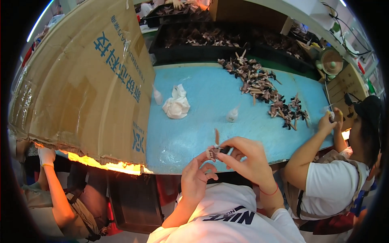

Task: The person retrieves figurine parts from a lit box, applies glue from a squeeze bottle onto the components, and attaches pieces together by hand before placing the glue bottle on a shelf.

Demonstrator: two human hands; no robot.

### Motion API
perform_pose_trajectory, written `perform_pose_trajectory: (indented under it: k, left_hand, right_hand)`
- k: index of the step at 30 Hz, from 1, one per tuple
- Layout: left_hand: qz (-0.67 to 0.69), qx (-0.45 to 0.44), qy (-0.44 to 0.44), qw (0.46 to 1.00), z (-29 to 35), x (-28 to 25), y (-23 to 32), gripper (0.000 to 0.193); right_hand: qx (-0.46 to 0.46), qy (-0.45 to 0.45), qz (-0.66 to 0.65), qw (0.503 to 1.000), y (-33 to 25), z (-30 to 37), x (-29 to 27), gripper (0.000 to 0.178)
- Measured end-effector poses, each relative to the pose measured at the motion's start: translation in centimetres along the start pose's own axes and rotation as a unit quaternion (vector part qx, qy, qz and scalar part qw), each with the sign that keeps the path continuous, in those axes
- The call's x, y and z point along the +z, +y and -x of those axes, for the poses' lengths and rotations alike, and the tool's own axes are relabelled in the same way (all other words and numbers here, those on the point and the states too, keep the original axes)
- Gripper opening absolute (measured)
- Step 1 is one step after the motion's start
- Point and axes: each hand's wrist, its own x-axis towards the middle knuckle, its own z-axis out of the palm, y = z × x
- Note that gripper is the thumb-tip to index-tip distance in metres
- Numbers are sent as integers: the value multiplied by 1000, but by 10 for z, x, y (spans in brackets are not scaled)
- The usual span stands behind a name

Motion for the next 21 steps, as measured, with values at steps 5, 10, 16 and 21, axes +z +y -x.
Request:
perform_pose_trajectory:
  k: [5, 10, 16, 21]
  left_hand:
    - [15, 8, 30, 999, 1, -12, 2, 39]
    - [16, 3, 37, 999, 1, -6, 0, 35]
    - [12, -12, 48, 999, -3, -13, -1, 31]
    - [22, -3, 43, 999, -3, -11, -6, 30]
  right_hand:
    - [80, -46, -51, 994, 14, -83, -12, 19]
    - [-107, 265, 33, 958, 81, -212, -86, 57]
    - [-90, 206, 108, 969, 73, -175, -65, 57]
    - [-98, 152, 122, 976, 71, -110, -50, 32]
